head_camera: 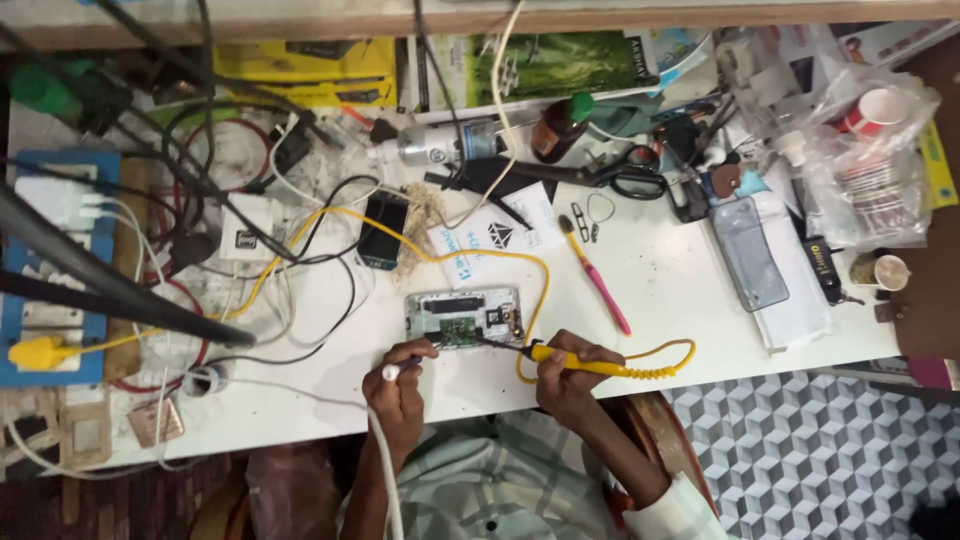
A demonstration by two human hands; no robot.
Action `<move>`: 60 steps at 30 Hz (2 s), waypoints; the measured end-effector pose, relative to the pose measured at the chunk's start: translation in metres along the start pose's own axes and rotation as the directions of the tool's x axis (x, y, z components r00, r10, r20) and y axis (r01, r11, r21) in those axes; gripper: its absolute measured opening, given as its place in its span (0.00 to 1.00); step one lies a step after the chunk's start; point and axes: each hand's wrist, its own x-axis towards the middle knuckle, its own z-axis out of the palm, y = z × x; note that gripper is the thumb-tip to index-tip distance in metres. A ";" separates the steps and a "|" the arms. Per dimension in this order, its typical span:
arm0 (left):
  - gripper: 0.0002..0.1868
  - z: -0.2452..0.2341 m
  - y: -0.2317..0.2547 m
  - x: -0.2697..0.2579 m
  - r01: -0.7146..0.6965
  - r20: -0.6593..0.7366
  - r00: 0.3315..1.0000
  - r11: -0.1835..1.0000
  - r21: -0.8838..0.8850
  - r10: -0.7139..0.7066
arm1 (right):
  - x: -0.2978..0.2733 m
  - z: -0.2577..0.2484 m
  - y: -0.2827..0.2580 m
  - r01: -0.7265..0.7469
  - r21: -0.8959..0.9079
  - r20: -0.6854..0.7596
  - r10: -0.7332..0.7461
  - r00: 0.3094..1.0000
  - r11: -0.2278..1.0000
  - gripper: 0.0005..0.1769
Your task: The person uses a soldering iron and solder wire to reflow or attach components on a small circuit board. They hold the board steady with one hand while applying heat and solder with the other, working across multiple points on the board.
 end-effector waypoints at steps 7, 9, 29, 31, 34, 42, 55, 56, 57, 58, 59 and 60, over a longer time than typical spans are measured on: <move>0.11 -0.003 0.013 0.002 -0.011 0.032 0.999 1.000 -0.005 0.011 | -0.005 -0.004 0.004 0.141 -0.293 0.013 -0.144 0.990 0.946 0.25; 0.11 -0.004 0.014 0.004 0.034 0.033 0.999 0.999 -0.021 -0.033 | -0.009 -0.001 0.007 0.035 -0.093 -0.040 -0.039 0.998 0.995 0.24; 0.09 0.005 -0.006 -0.006 0.008 -0.055 0.998 1.000 0.014 -0.007 | 0.018 -0.013 -0.022 -0.020 -0.173 0.156 0.048 0.987 0.985 0.08; 0.09 0.004 -0.005 -0.007 -0.010 -0.035 0.999 0.998 0.066 0.012 | 0.017 -0.013 -0.024 -0.016 -0.149 0.134 0.036 0.990 0.989 0.08; 0.09 0.002 -0.004 -0.003 -0.058 -0.002 0.998 0.992 0.108 0.058 | 0.021 -0.008 -0.022 0.048 -0.203 0.075 -0.033 0.997 0.978 0.08; 0.11 0.003 -0.012 -0.014 0.100 -0.015 0.995 0.988 0.121 -0.099 | 0.011 -0.014 -0.014 -0.066 -0.238 0.186 0.112 0.976 0.969 0.09; 0.14 0.007 -0.037 -0.039 0.153 -0.117 0.980 0.986 -0.063 -0.160 | -0.023 0.002 0.007 -0.146 0.072 0.054 0.142 0.988 0.987 0.18; 0.15 0.002 -0.032 -0.038 0.151 -0.073 0.986 0.988 -0.008 -0.151 | -0.025 0.003 0.005 -0.132 0.046 0.051 0.130 0.990 0.990 0.17; 0.15 0.004 -0.030 -0.031 0.136 -0.028 0.990 0.990 0.028 -0.135 | -0.019 0.001 0.008 -0.106 0.004 0.042 0.106 0.994 0.994 0.16; 0.13 0.005 -0.028 -0.022 0.052 -0.037 0.998 0.998 0.030 -0.051 | -0.014 0.003 0.009 -0.093 -0.019 0.039 0.094 0.995 0.995 0.15; 0.12 0.006 -0.024 -0.021 -0.020 -0.044 0.999 0.999 0.025 0.021 | -0.014 0.000 0.008 -0.088 -0.052 0.044 0.090 0.995 0.995 0.14; 0.10 0.008 -0.020 -0.020 -0.091 -0.052 0.994 0.996 0.020 0.092 | -0.013 -0.003 0.007 -0.082 -0.084 0.050 0.087 0.995 0.993 0.13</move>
